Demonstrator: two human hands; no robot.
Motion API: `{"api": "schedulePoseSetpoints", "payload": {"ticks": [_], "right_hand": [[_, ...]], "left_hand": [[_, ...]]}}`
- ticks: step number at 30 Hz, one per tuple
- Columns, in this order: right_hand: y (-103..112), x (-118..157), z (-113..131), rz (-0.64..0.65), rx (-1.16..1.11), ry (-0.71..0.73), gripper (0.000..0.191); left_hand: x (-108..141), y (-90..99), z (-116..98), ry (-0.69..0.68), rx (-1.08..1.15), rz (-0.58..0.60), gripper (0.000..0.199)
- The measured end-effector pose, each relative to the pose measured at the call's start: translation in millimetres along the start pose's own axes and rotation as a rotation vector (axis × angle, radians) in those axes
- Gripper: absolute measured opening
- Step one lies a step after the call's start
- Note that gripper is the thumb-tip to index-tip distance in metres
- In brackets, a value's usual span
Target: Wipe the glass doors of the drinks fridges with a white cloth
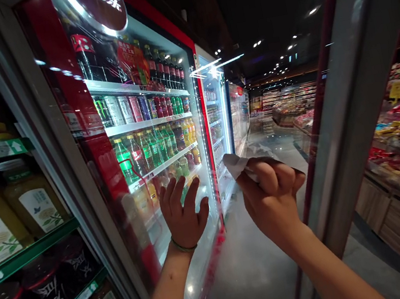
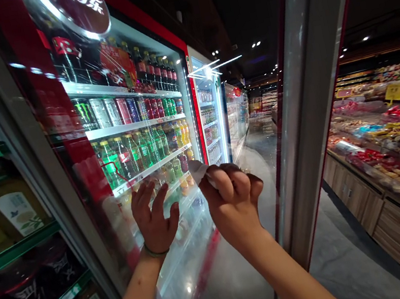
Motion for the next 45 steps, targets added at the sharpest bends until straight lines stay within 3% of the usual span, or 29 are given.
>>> {"api": "schedulePoseSetpoints", "payload": {"ticks": [10,15,19,23,28,32,37,42,45], "right_hand": [[-2.6,-2.1,5.6,0.053,-0.053,0.067,0.036],[-2.5,-4.0,5.1,0.009,0.004,-0.013,0.038],[-7.0,-0.5,11.8,0.067,-0.003,0.091,0.037],[-3.2,-2.1,2.7,0.017,0.024,-0.019,0.042],[-6.3,-6.5,13.5,0.072,-0.029,0.072,0.039],[-2.1,-7.5,8.5,0.003,-0.005,-0.01,0.038],[-9.3,-6.2,16.4,0.063,-0.035,0.075,0.035],[-9.9,-1.2,8.8,0.017,0.018,-0.018,0.034],[-13.5,2.0,14.9,0.028,-0.001,0.005,0.029]], "left_hand": [[1.0,-0.1,0.3,-0.003,-0.006,0.006,0.048],[0.4,0.1,0.2,-0.004,-0.012,0.005,0.047],[0.1,0.3,0.3,0.003,-0.004,0.012,0.048],[0.6,0.9,1.2,0.015,0.008,0.007,0.049],[0.1,0.8,0.6,0.005,0.009,0.014,0.048],[-0.2,1.3,-0.5,-0.009,0.001,0.002,0.046],[0.8,-0.1,1.3,0.0,-0.008,0.009,0.047],[0.3,-0.9,-0.1,-0.013,-0.005,0.004,0.047],[0.2,-2.5,-0.5,-0.004,-0.005,0.008,0.048]]}}
Point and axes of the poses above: each hand's wrist, its own x-axis away from the middle knuckle, its own y-axis out of the back of the hand, z = x × y, the point moved 7 cm from there along -x, towards the middle knuckle, and after that the axes turned 6 degrees about -z, right-handed, at the moved point
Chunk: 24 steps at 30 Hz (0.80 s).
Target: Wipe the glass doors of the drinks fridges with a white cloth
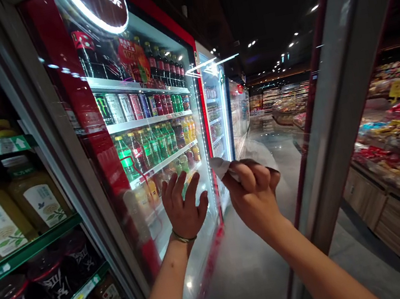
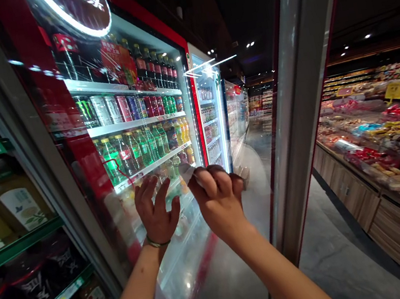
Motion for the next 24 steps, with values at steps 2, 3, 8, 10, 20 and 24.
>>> {"api": "schedulePoseSetpoints", "payload": {"ticks": [2,3,8,10,20,24], "right_hand": [[-4.0,-1.2,4.2,0.017,-0.015,0.027,0.028],[-5.8,-2.3,4.6,0.021,-0.018,0.033,0.028],[-4.5,-1.3,-7.4,-0.04,0.012,-0.039,0.028],[-3.3,3.0,-6.9,-0.059,0.018,-0.047,0.026],[-12.3,10.3,0.3,-0.096,0.023,-0.117,0.034],[-15.0,8.3,8.1,-0.095,0.009,-0.132,0.034]], "left_hand": [[0.2,-0.9,0.2,0.004,-0.007,0.003,0.047],[0.2,-1.1,0.2,0.002,-0.011,0.002,0.047],[-0.2,-2.9,1.1,0.012,-0.007,0.012,0.044],[0.1,-3.9,1.2,0.02,-0.003,0.015,0.044],[3.1,-7.2,4.9,0.046,0.011,0.036,0.045],[1.8,-6.2,5.8,0.047,0.039,0.037,0.049]]}}
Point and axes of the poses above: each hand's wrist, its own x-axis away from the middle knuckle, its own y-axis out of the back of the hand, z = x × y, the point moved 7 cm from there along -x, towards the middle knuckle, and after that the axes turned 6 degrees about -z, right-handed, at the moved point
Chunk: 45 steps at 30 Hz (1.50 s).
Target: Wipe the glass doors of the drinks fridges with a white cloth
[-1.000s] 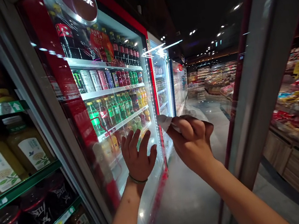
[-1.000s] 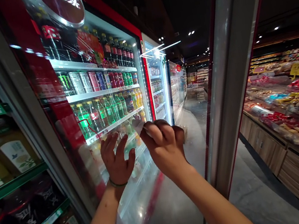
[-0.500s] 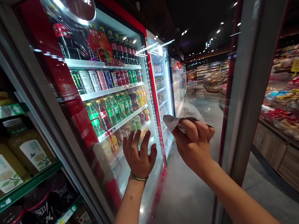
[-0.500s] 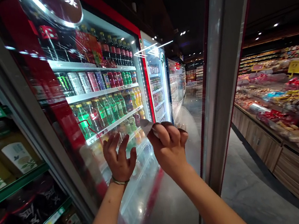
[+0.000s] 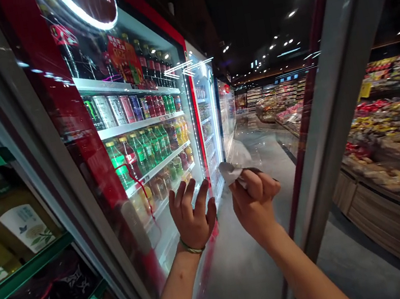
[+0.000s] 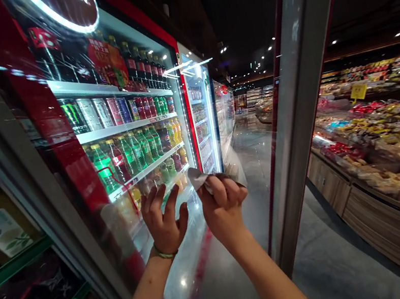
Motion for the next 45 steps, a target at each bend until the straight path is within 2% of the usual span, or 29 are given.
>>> {"api": "schedulePoseSetpoints", "payload": {"ticks": [3,8,11,14,17,20,23,27,30,34,37,40,45], "right_hand": [[-2.3,-6.3,1.5,-0.001,0.003,0.017,0.032],[3.1,-1.0,-11.9,0.004,0.08,-0.089,0.041],[2.5,0.2,-0.2,0.032,0.055,-0.06,0.042],[-1.0,-10.1,10.4,0.034,0.036,-0.011,0.043],[0.9,-17.4,2.2,-0.005,0.063,-0.04,0.04],[7.7,-10.1,-8.3,-0.033,0.08,-0.099,0.038],[10.2,-1.8,-1.4,-0.02,0.052,-0.109,0.04],[1.7,-13.2,16.1,0.049,0.045,-0.049,0.049],[1.9,-21.5,8.0,0.033,0.091,-0.072,0.049],[10.8,-5.9,-4.6,-0.007,0.108,-0.129,0.039],[10.9,3.8,6.6,0.009,0.091,-0.095,0.037],[4.8,-2.1,17.1,0.041,0.082,-0.05,0.039],[5.0,-2.8,3.9,0.008,0.076,-0.131,0.039]], "left_hand": [[0.1,-0.4,1.3,0.006,0.015,0.023,0.049],[1.9,0.3,1.0,0.003,0.025,0.022,0.052],[2.5,0.9,1.4,0.02,0.028,0.025,0.051],[2.5,2.2,1.6,0.017,0.045,0.029,0.052],[2.3,3.9,2.6,0.015,0.07,0.028,0.052],[1.6,5.5,3.6,0.027,0.093,0.017,0.05],[1.1,7.2,3.9,0.032,0.101,0.002,0.048],[1.0,8.6,5.1,0.024,0.097,0.004,0.048],[1.0,9.1,6.1,0.018,0.096,0.011,0.048],[0.9,9.1,6.3,0.021,0.103,0.014,0.043],[0.9,8.9,6.0,0.023,0.101,0.019,0.041],[0.8,8.5,5.7,0.019,0.096,0.033,0.042],[-0.8,8.2,4.6,0.014,0.099,0.053,0.042]]}}
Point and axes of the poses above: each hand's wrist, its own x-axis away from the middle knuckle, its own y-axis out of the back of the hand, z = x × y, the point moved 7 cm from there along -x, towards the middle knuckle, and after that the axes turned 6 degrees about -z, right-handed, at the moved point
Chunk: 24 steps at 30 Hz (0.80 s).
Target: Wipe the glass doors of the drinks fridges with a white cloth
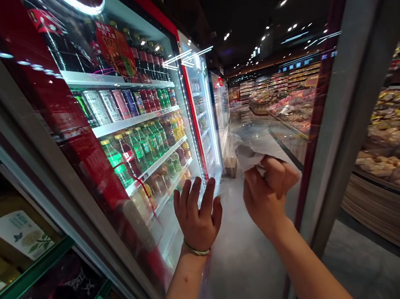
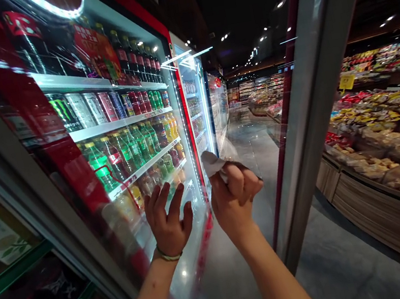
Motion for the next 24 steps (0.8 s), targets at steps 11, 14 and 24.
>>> {"api": "schedulePoseSetpoints", "payload": {"ticks": [11,14,24], "right_hand": [[0.2,10.7,19.1,-0.006,0.004,0.051,0.04],[3.8,14.3,16.2,-0.031,0.021,0.011,0.037],[0.8,-1.3,21.9,-0.028,0.026,0.017,0.046]], "left_hand": [[-8.3,9.7,6.4,0.026,-0.008,0.024,0.044],[-7.7,14.5,17.2,0.044,-0.015,0.018,0.045],[-0.3,14.1,28.1,0.005,-0.023,-0.015,0.048]]}}
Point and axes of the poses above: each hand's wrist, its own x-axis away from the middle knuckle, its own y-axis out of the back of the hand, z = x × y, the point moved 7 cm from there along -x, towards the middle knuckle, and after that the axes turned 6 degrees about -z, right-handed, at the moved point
